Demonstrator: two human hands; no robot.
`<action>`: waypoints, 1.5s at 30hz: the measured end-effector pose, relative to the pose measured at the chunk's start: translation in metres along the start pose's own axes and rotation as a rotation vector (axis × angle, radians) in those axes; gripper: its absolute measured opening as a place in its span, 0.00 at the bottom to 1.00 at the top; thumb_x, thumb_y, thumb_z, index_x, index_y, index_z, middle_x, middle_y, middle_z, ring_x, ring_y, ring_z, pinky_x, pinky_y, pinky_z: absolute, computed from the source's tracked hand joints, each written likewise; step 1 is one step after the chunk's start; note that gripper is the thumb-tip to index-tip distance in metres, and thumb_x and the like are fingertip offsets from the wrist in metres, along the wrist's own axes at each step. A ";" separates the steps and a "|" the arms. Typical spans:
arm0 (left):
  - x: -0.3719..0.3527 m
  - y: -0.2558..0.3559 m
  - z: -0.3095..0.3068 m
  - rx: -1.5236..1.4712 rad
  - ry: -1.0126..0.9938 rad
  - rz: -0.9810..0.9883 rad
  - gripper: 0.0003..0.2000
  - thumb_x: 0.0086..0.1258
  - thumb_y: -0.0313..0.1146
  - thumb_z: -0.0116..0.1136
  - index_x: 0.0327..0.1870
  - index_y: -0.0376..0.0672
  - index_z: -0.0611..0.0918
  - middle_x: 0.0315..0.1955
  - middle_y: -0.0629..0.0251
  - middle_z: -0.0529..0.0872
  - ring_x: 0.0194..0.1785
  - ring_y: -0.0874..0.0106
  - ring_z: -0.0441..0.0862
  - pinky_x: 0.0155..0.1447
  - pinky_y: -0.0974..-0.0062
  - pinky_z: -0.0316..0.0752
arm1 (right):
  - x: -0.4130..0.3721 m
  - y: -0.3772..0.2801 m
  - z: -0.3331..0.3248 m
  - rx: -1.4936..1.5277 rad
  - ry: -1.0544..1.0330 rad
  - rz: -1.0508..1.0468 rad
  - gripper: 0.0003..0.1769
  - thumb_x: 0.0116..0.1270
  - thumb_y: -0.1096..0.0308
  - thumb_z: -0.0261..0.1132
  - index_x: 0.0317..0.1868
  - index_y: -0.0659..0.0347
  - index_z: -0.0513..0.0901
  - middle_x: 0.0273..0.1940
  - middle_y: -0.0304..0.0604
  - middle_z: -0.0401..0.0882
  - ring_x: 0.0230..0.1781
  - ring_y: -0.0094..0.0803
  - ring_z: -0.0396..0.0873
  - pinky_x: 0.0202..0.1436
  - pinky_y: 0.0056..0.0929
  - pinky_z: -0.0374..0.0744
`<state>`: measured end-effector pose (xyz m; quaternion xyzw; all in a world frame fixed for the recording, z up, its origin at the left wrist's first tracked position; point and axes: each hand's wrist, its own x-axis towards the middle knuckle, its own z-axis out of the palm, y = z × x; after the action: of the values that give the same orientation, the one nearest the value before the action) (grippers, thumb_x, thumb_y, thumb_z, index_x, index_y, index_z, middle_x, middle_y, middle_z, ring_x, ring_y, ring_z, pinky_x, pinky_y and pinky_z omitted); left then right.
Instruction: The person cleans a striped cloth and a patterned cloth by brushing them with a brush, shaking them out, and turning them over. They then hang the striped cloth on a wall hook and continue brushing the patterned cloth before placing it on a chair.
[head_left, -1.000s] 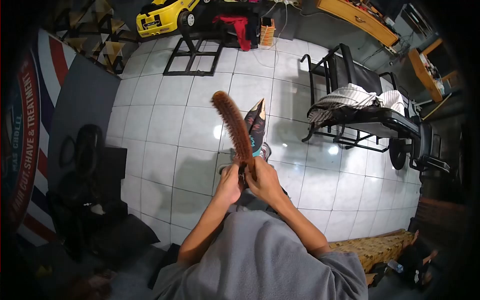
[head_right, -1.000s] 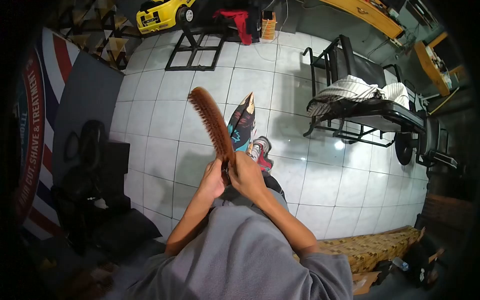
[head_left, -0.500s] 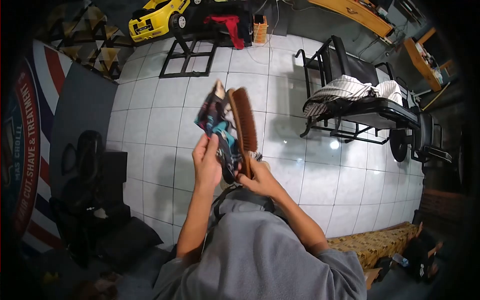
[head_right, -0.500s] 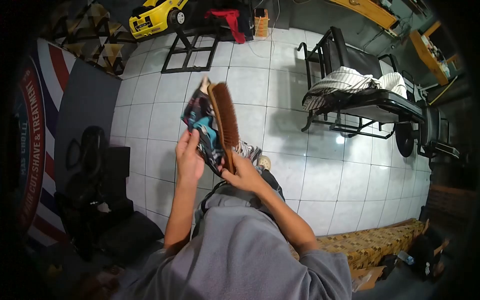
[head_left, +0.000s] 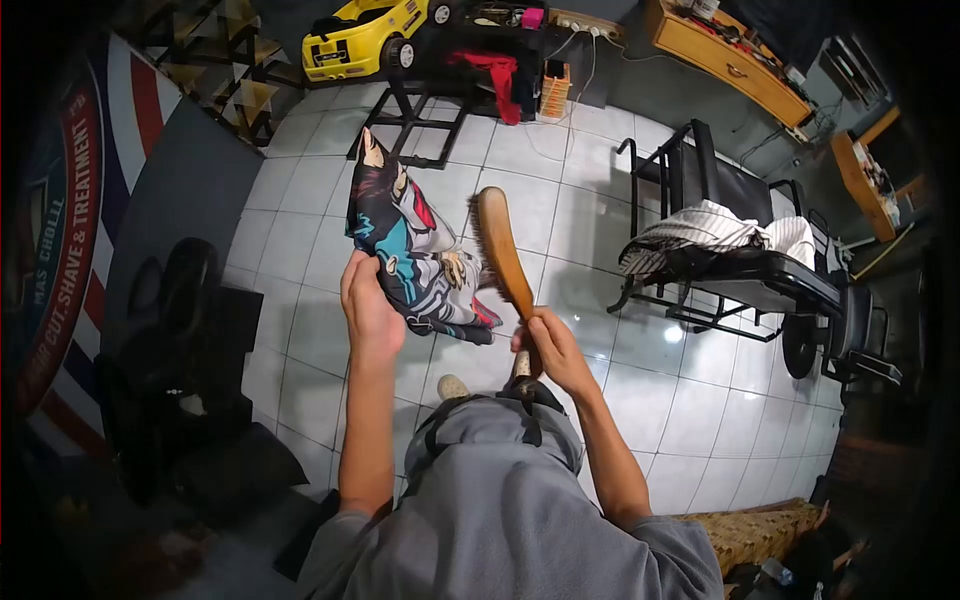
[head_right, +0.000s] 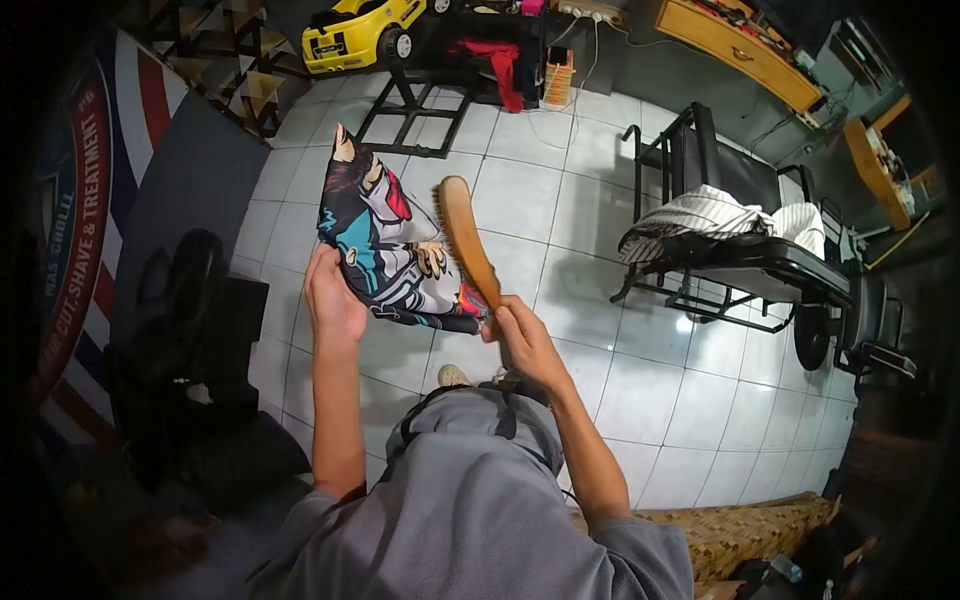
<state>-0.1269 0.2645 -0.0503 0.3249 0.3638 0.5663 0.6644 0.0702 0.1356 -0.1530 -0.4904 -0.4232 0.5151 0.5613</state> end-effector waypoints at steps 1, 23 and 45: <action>0.005 -0.005 -0.004 -0.009 -0.008 0.020 0.14 0.67 0.25 0.39 0.51 0.33 0.74 0.49 0.61 0.78 0.54 0.70 0.76 0.61 0.72 0.70 | 0.007 0.002 -0.001 -0.165 0.037 -0.031 0.13 0.76 0.60 0.48 0.45 0.62 0.69 0.22 0.45 0.70 0.22 0.35 0.72 0.29 0.32 0.71; 0.002 0.080 0.072 -0.171 0.096 0.383 0.14 0.77 0.37 0.41 0.53 0.39 0.75 0.49 0.65 0.79 0.52 0.72 0.77 0.58 0.73 0.70 | -0.082 0.278 -0.096 -1.263 -0.357 0.543 0.28 0.73 0.47 0.43 0.50 0.63 0.76 0.39 0.58 0.83 0.41 0.55 0.81 0.44 0.50 0.78; -0.027 0.021 0.095 0.542 -0.150 0.406 0.10 0.78 0.35 0.40 0.43 0.39 0.72 0.28 0.71 0.72 0.32 0.82 0.65 0.37 0.85 0.64 | 0.015 -0.062 0.061 0.233 -0.076 -0.025 0.23 0.77 0.49 0.40 0.34 0.59 0.68 0.21 0.30 0.64 0.16 0.17 0.60 0.18 0.18 0.60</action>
<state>-0.0589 0.2393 0.0203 0.5961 0.3789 0.5441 0.4527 0.0224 0.1587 -0.0821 -0.3965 -0.3874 0.5720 0.6046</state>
